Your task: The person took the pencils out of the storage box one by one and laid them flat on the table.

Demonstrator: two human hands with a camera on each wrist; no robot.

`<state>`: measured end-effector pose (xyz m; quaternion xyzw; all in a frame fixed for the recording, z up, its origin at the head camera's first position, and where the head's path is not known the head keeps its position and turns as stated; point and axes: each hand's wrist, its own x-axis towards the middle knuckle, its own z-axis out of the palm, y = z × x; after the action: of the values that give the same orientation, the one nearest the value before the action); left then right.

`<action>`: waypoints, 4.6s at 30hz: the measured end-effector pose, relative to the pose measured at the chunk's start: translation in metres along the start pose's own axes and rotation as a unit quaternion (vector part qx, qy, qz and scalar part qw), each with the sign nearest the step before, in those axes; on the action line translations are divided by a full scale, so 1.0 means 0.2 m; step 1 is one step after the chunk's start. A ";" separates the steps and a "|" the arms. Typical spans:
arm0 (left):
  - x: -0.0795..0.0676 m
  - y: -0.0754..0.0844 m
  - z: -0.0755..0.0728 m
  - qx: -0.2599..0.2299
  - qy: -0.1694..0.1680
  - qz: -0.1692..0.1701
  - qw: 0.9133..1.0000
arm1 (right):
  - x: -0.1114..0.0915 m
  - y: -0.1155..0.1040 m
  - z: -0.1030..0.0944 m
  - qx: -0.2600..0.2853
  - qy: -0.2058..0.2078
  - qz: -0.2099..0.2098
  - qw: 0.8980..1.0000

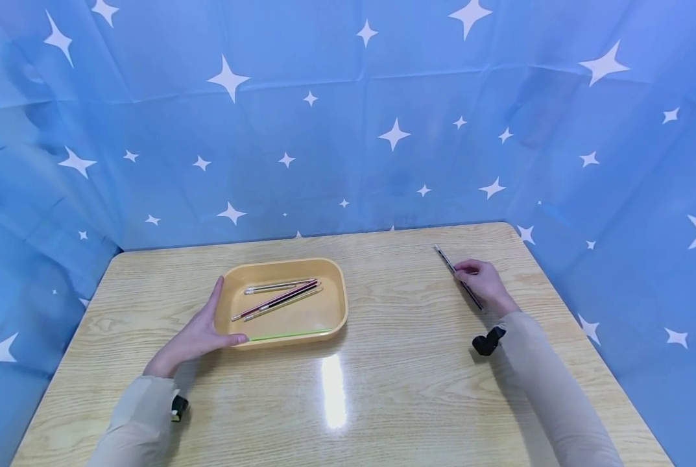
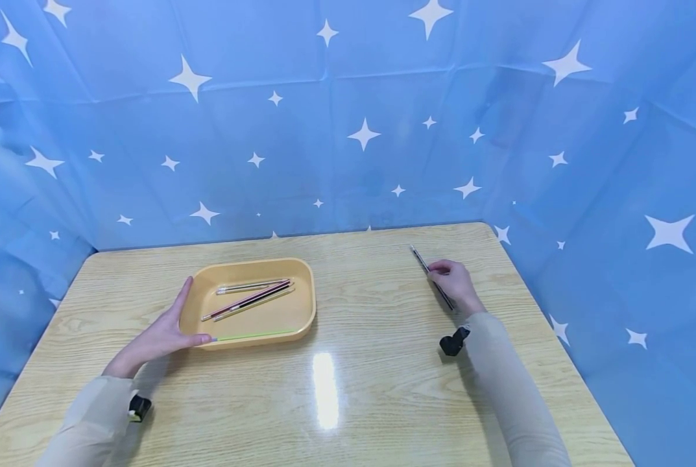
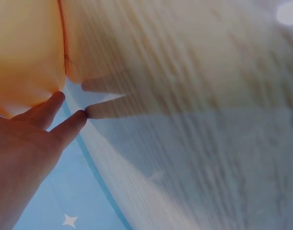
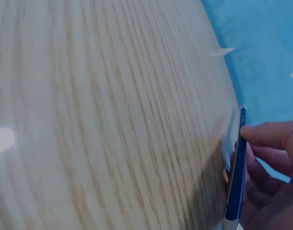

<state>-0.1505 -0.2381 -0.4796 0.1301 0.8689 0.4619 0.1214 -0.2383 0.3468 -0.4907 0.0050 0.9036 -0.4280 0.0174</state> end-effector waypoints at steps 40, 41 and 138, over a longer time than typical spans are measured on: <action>-0.01 -0.01 0.01 0.006 0.007 0.004 1.000 | -0.03 0.10 -0.02 -0.065 0.041 0.001 0.997; -0.01 -0.01 0.01 0.009 0.006 0.001 1.000 | -0.04 0.11 -0.02 -0.065 0.042 0.000 0.997; 0.01 -0.01 0.00 0.002 0.014 0.014 1.000 | -0.05 -1.00 0.95 0.125 -0.188 -0.324 0.919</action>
<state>-0.1532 -0.2386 -0.4818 0.1363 0.8693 0.4639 0.1027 -0.2277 0.0731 -0.4573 -0.3662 0.7753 -0.5125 0.0466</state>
